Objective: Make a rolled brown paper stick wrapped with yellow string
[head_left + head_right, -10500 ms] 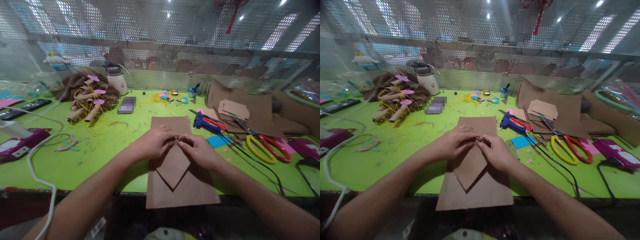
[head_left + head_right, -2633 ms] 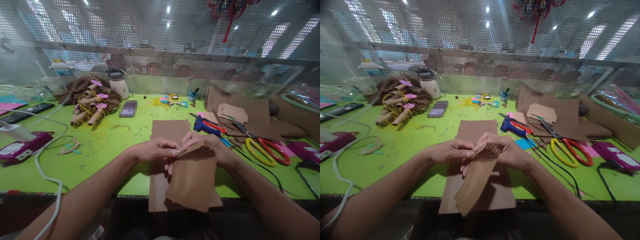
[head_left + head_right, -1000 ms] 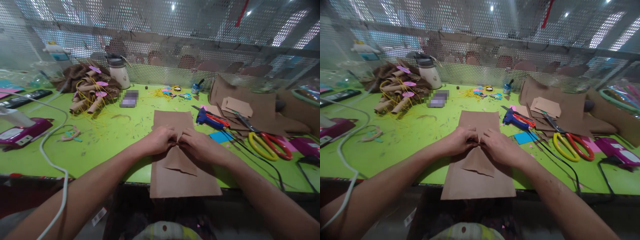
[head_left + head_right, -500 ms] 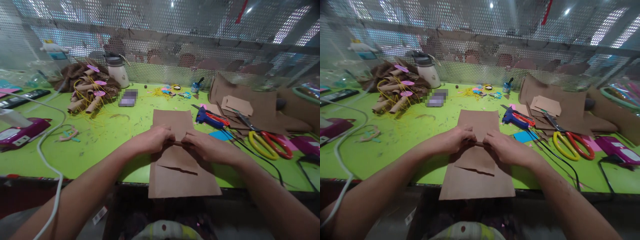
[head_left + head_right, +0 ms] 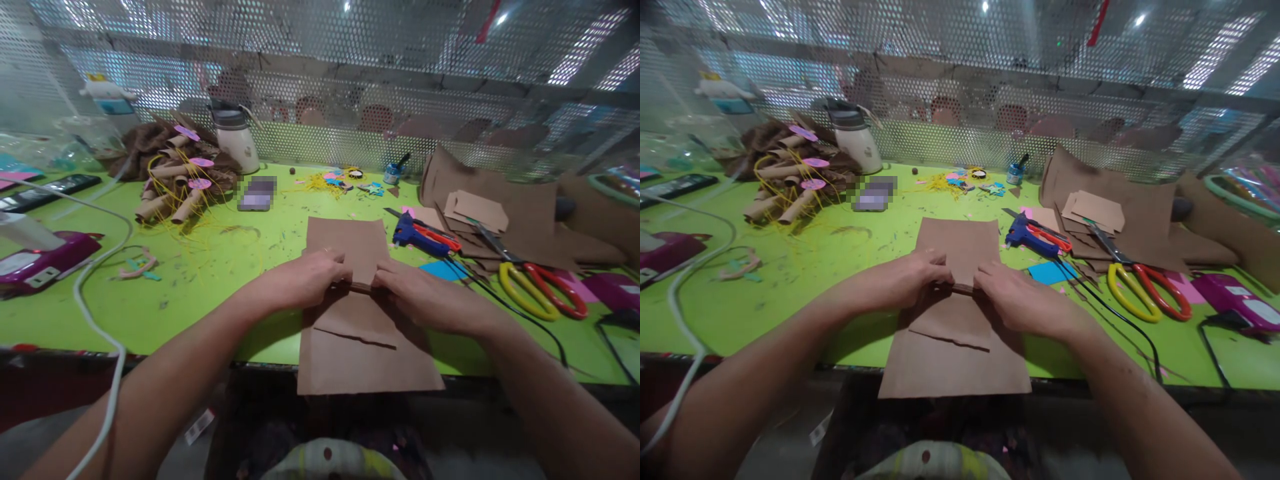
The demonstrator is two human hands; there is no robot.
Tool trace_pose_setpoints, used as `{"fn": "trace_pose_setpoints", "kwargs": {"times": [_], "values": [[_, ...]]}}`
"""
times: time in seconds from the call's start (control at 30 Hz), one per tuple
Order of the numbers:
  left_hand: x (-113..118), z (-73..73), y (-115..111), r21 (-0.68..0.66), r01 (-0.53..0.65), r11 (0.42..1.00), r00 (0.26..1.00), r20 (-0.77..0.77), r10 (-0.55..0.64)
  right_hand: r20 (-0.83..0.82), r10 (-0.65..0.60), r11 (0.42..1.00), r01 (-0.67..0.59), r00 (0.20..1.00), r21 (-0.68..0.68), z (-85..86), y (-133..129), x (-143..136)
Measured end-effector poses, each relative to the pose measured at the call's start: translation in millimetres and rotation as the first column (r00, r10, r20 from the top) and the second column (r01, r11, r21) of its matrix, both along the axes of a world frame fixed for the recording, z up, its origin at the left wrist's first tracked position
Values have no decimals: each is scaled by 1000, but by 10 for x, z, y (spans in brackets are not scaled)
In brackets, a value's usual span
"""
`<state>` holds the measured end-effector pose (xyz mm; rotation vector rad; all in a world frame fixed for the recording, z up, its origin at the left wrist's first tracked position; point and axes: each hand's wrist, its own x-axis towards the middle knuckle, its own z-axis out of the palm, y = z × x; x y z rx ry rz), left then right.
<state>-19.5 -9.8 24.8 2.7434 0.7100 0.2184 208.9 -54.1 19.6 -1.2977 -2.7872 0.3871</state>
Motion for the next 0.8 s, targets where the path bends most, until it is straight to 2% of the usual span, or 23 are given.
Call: {"fn": "trace_pose_setpoints", "kwargs": {"times": [0.33,0.5,0.63,0.73,0.8], "values": [[39,-29,-7,119,-60,991,998,-26,64,66,-80,988,70,995,134,-15,-1,-123],[4,62,-5,170,-111,979,994,27,108,36,-66,962,54,997,269,-55,19,-167],[-23,141,3,99,-198,975,980,20,197,-23,-15,898,23,1000,440,-120,30,-207],[-24,164,19,-33,-267,963,963,13,268,-81,57,839,-4,995,544,-136,21,-238],[-26,174,30,-150,-249,957,967,20,255,-123,92,815,-4,988,580,-128,13,-252]]}}
